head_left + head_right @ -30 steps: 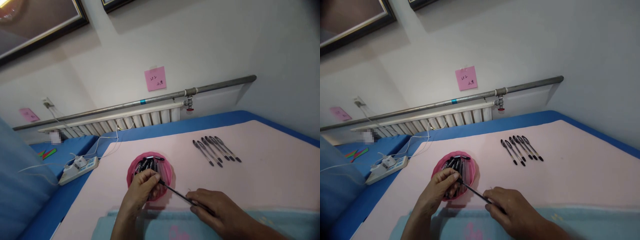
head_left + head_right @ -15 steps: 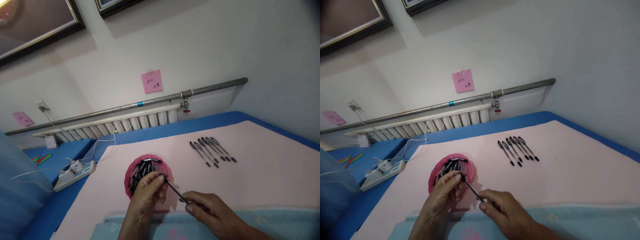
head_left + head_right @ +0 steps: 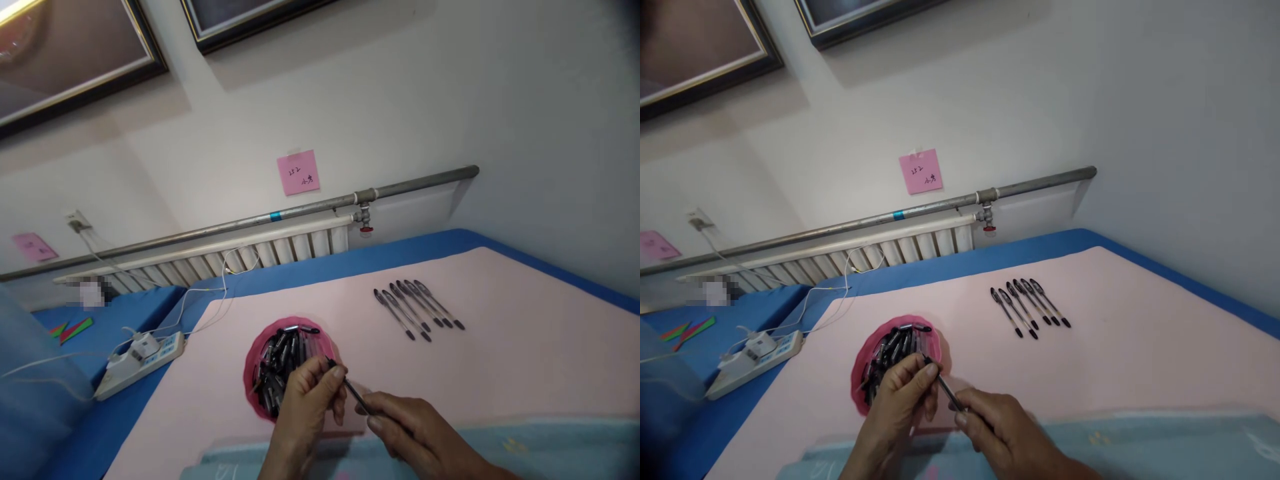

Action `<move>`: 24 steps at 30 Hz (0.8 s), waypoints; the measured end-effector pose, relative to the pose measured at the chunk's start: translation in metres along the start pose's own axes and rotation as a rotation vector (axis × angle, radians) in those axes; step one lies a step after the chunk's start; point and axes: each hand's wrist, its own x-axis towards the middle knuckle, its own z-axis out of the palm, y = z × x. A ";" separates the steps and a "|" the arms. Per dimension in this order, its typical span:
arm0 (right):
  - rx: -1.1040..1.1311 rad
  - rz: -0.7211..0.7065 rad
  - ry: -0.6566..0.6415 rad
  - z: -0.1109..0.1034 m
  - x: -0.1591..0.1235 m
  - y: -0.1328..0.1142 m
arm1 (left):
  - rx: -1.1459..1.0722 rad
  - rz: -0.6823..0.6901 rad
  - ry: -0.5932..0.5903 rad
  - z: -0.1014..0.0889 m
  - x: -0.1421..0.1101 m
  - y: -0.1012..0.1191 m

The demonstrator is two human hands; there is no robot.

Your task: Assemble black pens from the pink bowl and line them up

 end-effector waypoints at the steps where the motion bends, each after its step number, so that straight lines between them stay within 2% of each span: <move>1: 0.002 0.002 0.007 0.000 0.000 0.000 | 0.017 0.000 -0.011 0.001 0.000 0.000; 12: 0.054 0.041 -0.017 0.000 0.004 0.002 | 0.080 0.009 0.010 0.006 0.001 -0.006; 16: 0.086 0.065 -0.033 -0.001 0.006 0.002 | 0.057 -0.011 -0.023 0.003 0.000 -0.002; 17: 0.095 0.070 -0.028 -0.001 0.006 0.002 | 0.039 -0.007 0.008 -0.001 -0.001 0.001; 19: 0.113 0.085 -0.018 -0.003 0.005 0.002 | -0.009 0.020 0.150 -0.012 -0.001 0.009; 22: 0.122 0.113 -0.017 -0.005 0.005 0.002 | -0.071 0.089 0.369 -0.037 0.001 0.021; 24: 0.121 0.132 -0.024 -0.007 0.005 0.002 | -0.069 0.137 0.461 -0.053 0.002 0.027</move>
